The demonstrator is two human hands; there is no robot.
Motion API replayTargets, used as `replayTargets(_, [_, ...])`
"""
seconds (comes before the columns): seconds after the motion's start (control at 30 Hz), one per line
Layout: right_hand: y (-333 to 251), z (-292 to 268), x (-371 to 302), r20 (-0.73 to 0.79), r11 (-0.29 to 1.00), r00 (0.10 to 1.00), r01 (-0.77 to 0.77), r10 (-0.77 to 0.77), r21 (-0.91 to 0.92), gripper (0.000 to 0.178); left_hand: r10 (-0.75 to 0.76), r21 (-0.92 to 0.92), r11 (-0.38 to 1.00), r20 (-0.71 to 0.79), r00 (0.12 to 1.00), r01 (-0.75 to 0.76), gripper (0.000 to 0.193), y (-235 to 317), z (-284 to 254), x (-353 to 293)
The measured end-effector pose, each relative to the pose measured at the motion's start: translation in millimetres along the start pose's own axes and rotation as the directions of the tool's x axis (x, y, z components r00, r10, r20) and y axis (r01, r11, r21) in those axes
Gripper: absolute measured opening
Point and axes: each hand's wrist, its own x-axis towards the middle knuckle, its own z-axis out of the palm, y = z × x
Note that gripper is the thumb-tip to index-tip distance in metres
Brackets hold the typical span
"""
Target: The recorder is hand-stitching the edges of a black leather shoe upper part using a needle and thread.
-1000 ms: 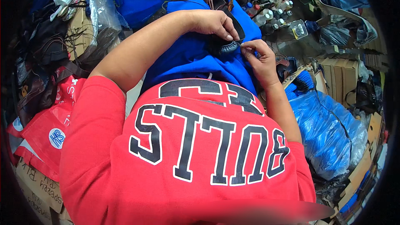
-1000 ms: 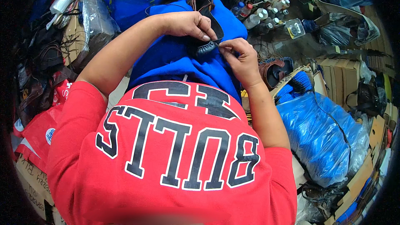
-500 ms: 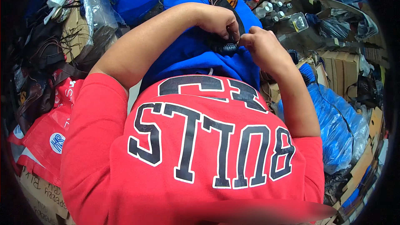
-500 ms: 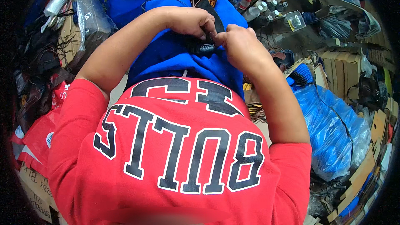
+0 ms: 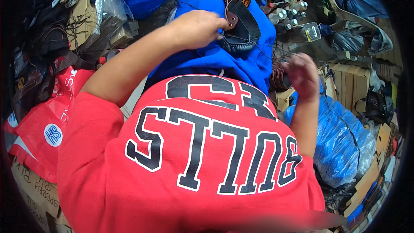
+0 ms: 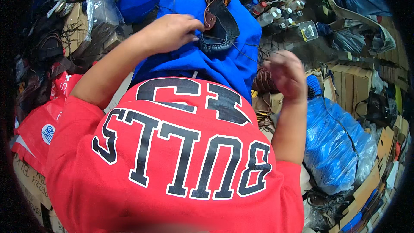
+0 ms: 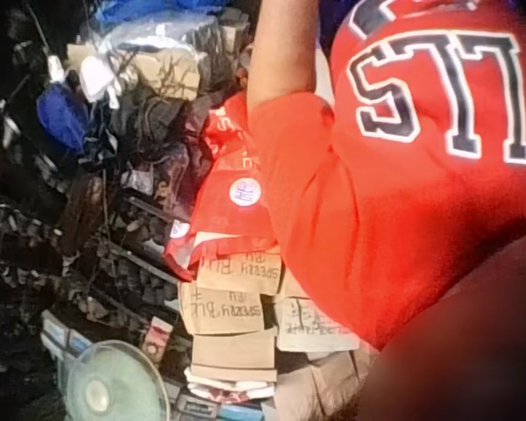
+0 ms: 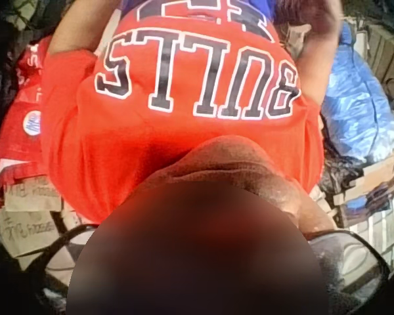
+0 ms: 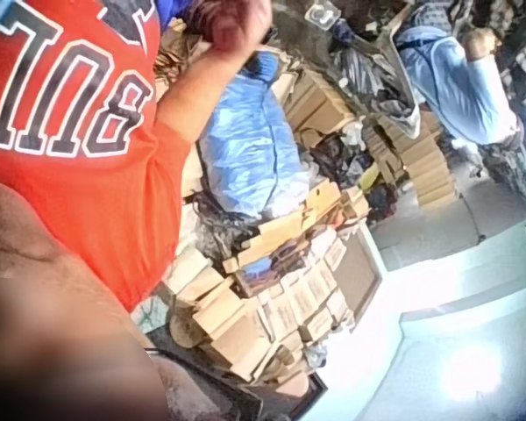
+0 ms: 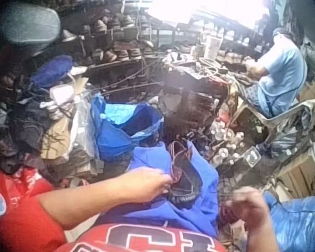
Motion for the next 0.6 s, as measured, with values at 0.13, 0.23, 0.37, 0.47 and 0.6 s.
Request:
replayTargets(0.13, [-77.1,-39.4,-41.8,0.17,0.791,0.904,0.236,-0.392,0.564,0.022,0.022,-0.259,0.965,0.25,0.968,0.045,0.026,-26.8,-31.6,-11.8])
replayTargets(0.23, [-87.9,-59.1,-72.5,0.085,0.954,0.952,0.288,-0.294,0.083,0.027,-0.365,0.011,0.924,0.318,0.875,0.382,0.03,-36.6,-61.1,-0.8])
replayTargets(0.37, [-29.1,-68.7,-88.9,-0.304,0.503,0.949,-0.225,-0.08,-0.835,0.021,-0.313,-0.812,0.544,0.036,0.949,0.21,0.041,-7.9,-49.6,28.4])
replayTargets(0.47, [18.8,-70.4,-98.3,-0.341,0.165,0.94,-0.339,0.019,-0.926,0.025,-0.265,-0.988,-0.151,0.081,0.961,0.042,0.04,4.1,-23.8,51.3])
replayTargets(0.6, [29.9,-81.7,-135.4,0.002,-0.216,0.994,-0.021,-0.108,-0.976,0.027,-0.08,-0.853,-0.485,0.264,0.961,0.194,0.047,-26.7,-18.7,53.8])
